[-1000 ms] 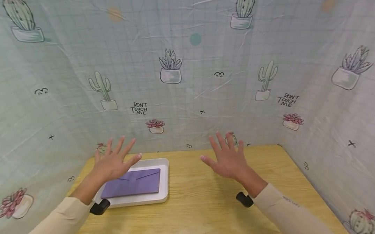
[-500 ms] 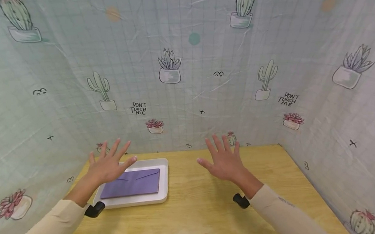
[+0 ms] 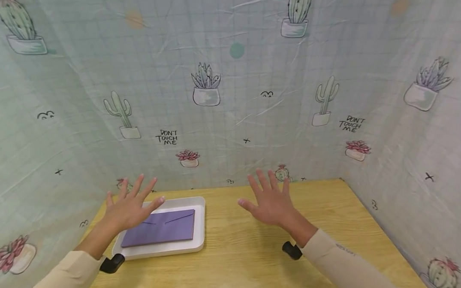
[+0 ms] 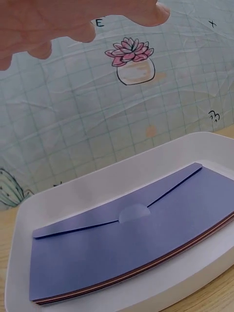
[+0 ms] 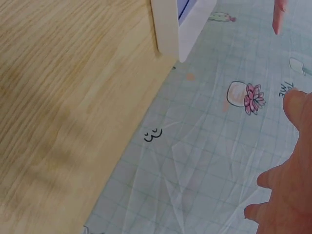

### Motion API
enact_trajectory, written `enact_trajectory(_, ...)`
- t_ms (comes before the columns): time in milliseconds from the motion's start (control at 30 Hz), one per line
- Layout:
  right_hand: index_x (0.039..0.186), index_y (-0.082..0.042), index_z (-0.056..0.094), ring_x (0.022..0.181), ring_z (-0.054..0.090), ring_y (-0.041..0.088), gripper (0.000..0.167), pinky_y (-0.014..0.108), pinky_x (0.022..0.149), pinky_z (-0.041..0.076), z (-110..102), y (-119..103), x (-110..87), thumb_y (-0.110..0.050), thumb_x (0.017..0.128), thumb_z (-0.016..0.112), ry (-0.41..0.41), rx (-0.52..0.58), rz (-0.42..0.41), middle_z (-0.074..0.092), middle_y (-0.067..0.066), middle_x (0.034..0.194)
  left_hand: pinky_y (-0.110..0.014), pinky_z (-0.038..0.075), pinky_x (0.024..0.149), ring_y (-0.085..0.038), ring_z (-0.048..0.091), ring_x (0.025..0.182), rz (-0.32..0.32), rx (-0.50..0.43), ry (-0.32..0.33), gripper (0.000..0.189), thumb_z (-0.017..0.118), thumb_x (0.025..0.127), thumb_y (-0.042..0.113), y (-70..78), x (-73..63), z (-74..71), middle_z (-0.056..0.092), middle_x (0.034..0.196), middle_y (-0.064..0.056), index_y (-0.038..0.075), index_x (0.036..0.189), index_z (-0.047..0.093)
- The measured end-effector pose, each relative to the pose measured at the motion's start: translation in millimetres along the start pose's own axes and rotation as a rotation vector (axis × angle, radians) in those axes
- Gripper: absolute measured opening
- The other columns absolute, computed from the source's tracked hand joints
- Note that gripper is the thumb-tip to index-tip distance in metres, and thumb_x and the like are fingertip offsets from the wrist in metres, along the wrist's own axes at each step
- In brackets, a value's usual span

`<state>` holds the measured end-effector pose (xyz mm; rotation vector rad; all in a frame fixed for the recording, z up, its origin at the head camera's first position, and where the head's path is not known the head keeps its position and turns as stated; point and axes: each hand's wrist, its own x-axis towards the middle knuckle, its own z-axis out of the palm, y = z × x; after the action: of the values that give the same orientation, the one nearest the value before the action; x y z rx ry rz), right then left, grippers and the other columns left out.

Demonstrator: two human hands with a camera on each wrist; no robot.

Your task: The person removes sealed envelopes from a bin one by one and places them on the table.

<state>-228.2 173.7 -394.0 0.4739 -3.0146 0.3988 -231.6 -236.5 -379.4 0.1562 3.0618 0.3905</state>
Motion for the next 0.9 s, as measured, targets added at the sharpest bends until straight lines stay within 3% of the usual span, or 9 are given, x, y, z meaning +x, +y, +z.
enact_trajectory(300, 0.167, -0.017, 0.026, 0.161, 0.007, 0.048, 0.084, 0.084, 0.119, 0.0, 4, -8, 3.3, -0.064, 0.102, 0.05, 0.0, 0.008, 0.0, 0.013, 0.014, 0.177, -0.089, -0.013, 0.11, -0.056, -0.011, 0.157, 0.015, 0.018, 0.023, 0.09, 0.036, 0.097, 0.082, -12.4, 3.4, 2.6, 0.003, 0.177, -0.017, 0.03, 0.169, 0.019)
enact_trajectory(900, 0.167, -0.018, 0.027, 0.162, 0.008, 0.046, 0.084, 0.083, 0.12, 0.004, 17, -20, 8.9, -0.067, 0.102, 0.048, -0.025, 0.004, -0.016, 0.012, 0.012, 0.177, -0.09, -0.008, 0.11, -0.058, -0.006, 0.157, 0.034, 0.004, 0.038, 0.088, 0.04, 0.097, 0.08, -32.0, -4.2, 15.2, 0.007, 0.176, -0.02, 0.033, 0.168, 0.02)
